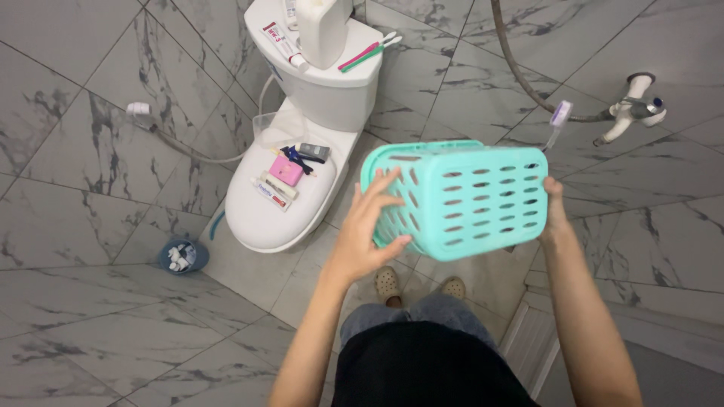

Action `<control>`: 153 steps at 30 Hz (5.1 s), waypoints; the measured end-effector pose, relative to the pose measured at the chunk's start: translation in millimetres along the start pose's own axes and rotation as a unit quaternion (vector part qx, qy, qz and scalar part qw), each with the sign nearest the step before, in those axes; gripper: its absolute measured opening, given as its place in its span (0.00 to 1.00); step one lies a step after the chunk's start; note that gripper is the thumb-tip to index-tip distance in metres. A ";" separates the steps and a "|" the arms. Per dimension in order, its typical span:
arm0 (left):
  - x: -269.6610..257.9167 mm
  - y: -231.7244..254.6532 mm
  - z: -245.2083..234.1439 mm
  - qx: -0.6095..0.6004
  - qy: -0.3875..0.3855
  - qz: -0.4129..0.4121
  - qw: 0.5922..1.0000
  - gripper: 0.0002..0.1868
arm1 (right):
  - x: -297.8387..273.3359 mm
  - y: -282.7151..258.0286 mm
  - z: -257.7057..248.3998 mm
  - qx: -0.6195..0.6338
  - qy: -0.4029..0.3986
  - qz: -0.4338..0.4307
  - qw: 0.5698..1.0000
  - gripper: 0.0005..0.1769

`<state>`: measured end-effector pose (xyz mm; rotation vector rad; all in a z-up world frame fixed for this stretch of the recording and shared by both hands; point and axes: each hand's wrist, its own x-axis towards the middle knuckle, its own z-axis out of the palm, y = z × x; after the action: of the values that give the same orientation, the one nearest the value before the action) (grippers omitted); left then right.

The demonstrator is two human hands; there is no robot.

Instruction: The person scrubs a light blue plastic basket with a toothbrush, then rinses it under a wall-mounted tap. After rinsing, the person places a pink sponge and a tube of toothpaste into the basket.

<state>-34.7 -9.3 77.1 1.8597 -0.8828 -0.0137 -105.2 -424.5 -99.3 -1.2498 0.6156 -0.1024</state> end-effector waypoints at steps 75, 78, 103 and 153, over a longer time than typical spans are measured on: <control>-32.6 -119.4 20.6 -0.500 0.275 -0.361 0.737 0.24 | -150.0 -124.2 185.1 -0.514 -0.163 -0.638 0.550 0.22; -28.3 -112.5 18.7 -0.495 0.258 -0.370 0.743 0.24 | -127.6 -129.3 183.7 -0.517 -0.117 -0.624 0.574 0.21; -23.3 -125.3 24.7 -0.461 0.248 -0.354 0.775 0.23 | -109.9 -139.9 166.2 -0.545 -0.041 -0.599 0.585 0.20; 16.2 -113.4 59.7 -0.506 0.154 -0.335 0.779 0.23 | -160.4 -140.6 129.0 -0.574 0.094 -0.514 0.630 0.24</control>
<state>17.9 -43.5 -35.9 0.9834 0.1169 -0.5144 -140.4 -297.3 112.1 -2.7865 -0.0547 -0.9296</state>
